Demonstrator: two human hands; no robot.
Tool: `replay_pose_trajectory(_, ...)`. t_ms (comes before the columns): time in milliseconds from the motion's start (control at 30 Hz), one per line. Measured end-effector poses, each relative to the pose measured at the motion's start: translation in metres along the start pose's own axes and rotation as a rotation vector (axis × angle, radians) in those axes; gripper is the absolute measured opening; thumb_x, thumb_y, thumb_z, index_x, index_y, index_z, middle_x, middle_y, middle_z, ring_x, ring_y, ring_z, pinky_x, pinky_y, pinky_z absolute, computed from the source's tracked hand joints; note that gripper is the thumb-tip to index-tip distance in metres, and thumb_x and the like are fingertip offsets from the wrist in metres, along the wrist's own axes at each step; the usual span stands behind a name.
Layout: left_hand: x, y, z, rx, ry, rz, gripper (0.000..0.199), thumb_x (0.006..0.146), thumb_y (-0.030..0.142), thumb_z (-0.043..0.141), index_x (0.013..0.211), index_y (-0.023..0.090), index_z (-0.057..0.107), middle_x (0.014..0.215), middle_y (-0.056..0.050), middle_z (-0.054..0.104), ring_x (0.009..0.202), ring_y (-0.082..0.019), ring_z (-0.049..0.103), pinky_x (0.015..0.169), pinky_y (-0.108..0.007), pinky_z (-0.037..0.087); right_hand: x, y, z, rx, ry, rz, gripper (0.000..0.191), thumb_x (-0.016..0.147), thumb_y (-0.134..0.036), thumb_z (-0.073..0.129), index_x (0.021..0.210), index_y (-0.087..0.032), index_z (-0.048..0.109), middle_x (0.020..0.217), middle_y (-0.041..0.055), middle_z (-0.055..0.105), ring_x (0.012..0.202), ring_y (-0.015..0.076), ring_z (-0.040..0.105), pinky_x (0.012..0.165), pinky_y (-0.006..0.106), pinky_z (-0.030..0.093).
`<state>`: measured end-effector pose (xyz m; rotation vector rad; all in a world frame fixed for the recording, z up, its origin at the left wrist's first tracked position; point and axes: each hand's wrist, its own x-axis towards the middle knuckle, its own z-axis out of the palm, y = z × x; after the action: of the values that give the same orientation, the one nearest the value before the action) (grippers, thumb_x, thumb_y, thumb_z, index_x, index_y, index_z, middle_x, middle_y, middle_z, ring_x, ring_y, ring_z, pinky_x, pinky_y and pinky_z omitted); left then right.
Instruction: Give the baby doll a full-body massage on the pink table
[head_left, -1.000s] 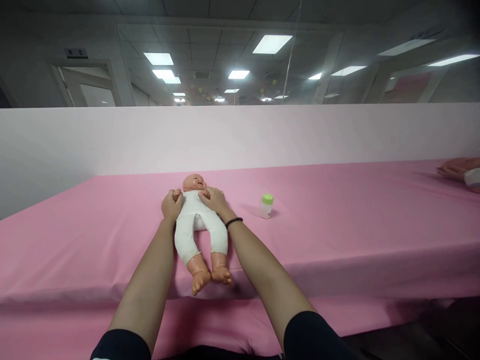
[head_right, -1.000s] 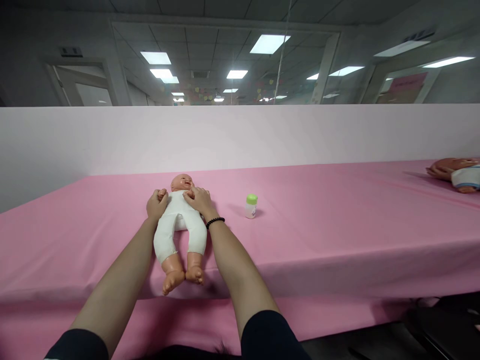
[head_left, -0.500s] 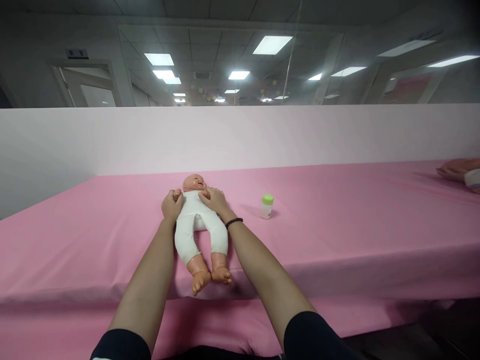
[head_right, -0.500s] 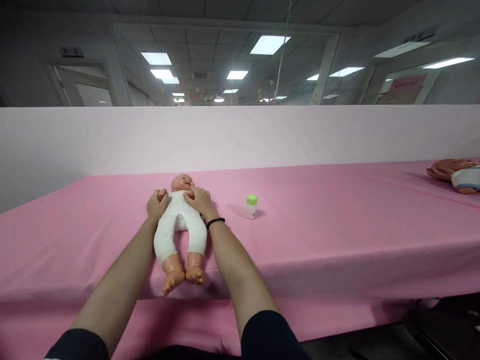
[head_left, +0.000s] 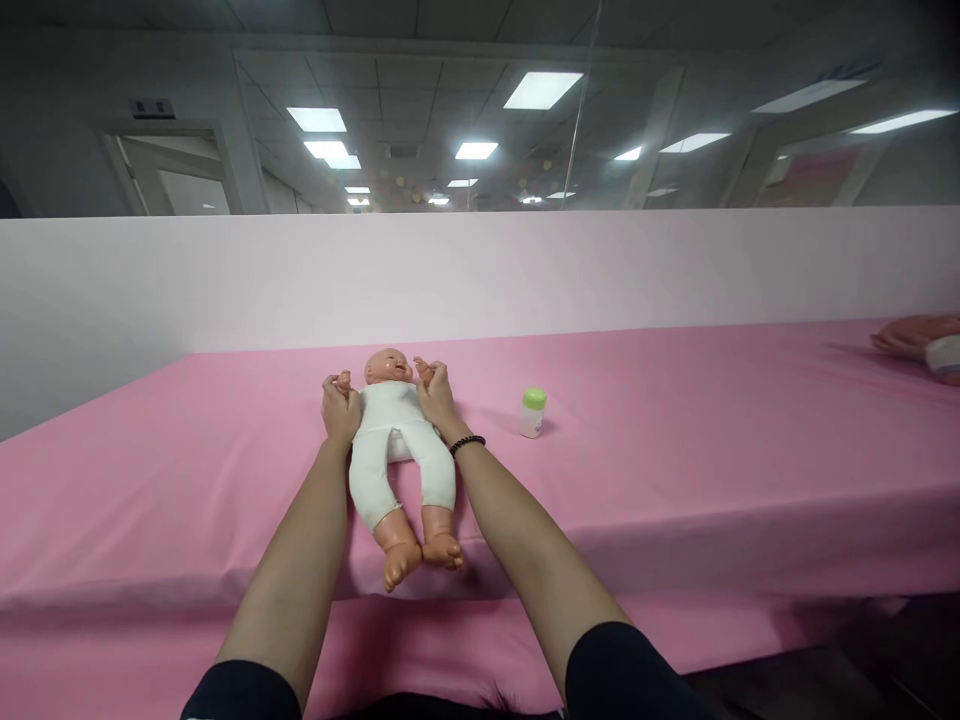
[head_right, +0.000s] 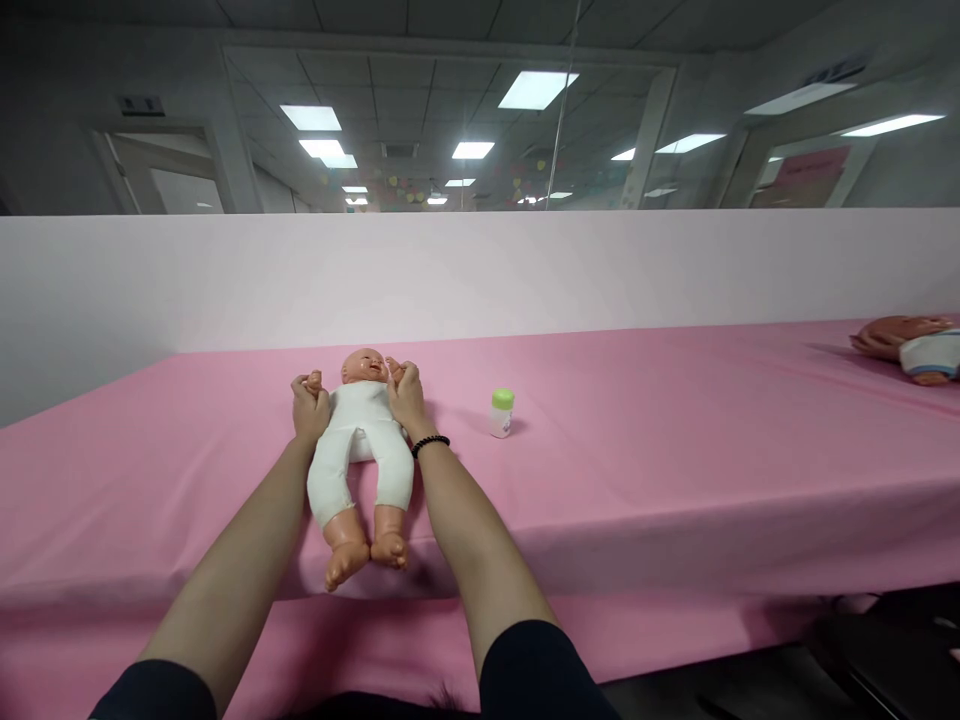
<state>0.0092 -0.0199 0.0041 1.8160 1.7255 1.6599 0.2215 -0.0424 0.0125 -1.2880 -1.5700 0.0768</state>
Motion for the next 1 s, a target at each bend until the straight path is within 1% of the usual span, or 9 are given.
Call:
replay_pose_trajectory(67,0.000,0.001,0.000,-0.008,-0.005,0.005,0.045,0.091,0.024,0.047,0.134,0.021,0.037,0.125,-0.012,0.063,0.116,-0.029,0.062,0.092,-0.041,0.048,0.000,0.001,0.000,0.034,0.035,0.033,0.033,0.100,-0.025,0.041,0.132,-0.019,0.043,0.133,0.0164,0.055,0.121,0.0217,0.056,0.098,0.034,0.048)
replay_pose_trajectory(100,0.000,0.001,0.000,-0.012,-0.004,0.007,0.044,0.091,0.024,0.047,0.134,0.021,0.038,0.127,-0.012,0.062,0.117,-0.029,0.061,0.093,-0.041,0.048,0.000,0.001,-0.001,0.038,0.032,0.049,0.033,0.098,-0.026,0.045,0.131,-0.019,0.046,0.131,0.0151,0.056,0.120,0.0225,0.056,0.099,0.035,0.048)
replay_pose_trajectory(200,0.000,0.000,0.001,-0.012,0.000,0.009,0.043,0.092,0.025,0.048,0.134,0.022,0.040,0.129,-0.012,0.062,0.118,-0.029,0.061,0.094,-0.040,0.048,-0.004,-0.004,-0.007,-0.004,-0.040,0.062,0.043,0.093,-0.022,0.054,0.136,-0.025,0.052,0.125,0.0110,0.059,0.118,0.0248,0.056,0.101,0.037,0.048)
replay_pose_trajectory(300,0.001,0.000,0.001,-0.011,0.001,0.004,0.043,0.092,0.025,0.049,0.134,0.022,0.041,0.127,-0.012,0.063,0.117,-0.028,0.061,0.094,-0.040,0.049,-0.008,-0.010,-0.014,-0.028,-0.100,0.082,0.054,0.093,-0.019,0.052,0.145,-0.031,0.049,0.123,0.0105,0.060,0.118,0.0266,0.056,0.100,0.038,0.048)
replay_pose_trajectory(433,0.000,0.000,0.000,-0.021,-0.005,0.004,0.044,0.091,0.025,0.049,0.134,0.021,0.041,0.125,-0.012,0.064,0.117,-0.029,0.061,0.094,-0.041,0.049,-0.008,-0.014,-0.017,-0.089,-0.118,0.099,0.057,0.097,-0.016,0.044,0.152,-0.033,0.046,0.118,0.0121,0.062,0.117,0.0282,0.057,0.099,0.040,0.047)
replay_pose_trajectory(667,0.001,-0.003,0.003,-0.056,0.002,-0.004,0.045,0.091,0.027,0.050,0.135,0.021,0.041,0.125,-0.013,0.064,0.114,-0.031,0.063,0.094,-0.044,0.049,-0.005,-0.018,-0.014,-0.278,-0.120,0.124,0.052,0.102,-0.022,0.042,0.151,-0.040,0.048,0.114,0.0092,0.057,0.106,0.0250,0.058,0.091,0.035,0.047)
replay_pose_trajectory(867,0.001,-0.004,0.002,-0.088,-0.007,0.018,0.045,0.090,0.026,0.051,0.134,0.022,0.042,0.122,-0.012,0.066,0.112,-0.030,0.063,0.094,-0.044,0.049,-0.007,-0.034,-0.024,-0.361,-0.168,0.125,0.055,0.104,-0.018,0.038,0.152,-0.043,0.045,0.114,0.0102,0.054,0.105,0.0245,0.053,0.095,0.035,0.041)
replay_pose_trajectory(1000,0.001,-0.004,0.002,-0.091,-0.003,0.024,0.044,0.090,0.025,0.052,0.133,0.022,0.043,0.123,-0.011,0.065,0.112,-0.030,0.063,0.093,-0.044,0.049,-0.005,-0.035,-0.023,-0.394,-0.189,0.136,0.054,0.106,-0.020,0.035,0.152,-0.046,0.043,0.114,0.0108,0.052,0.107,0.0255,0.050,0.097,0.038,0.038)
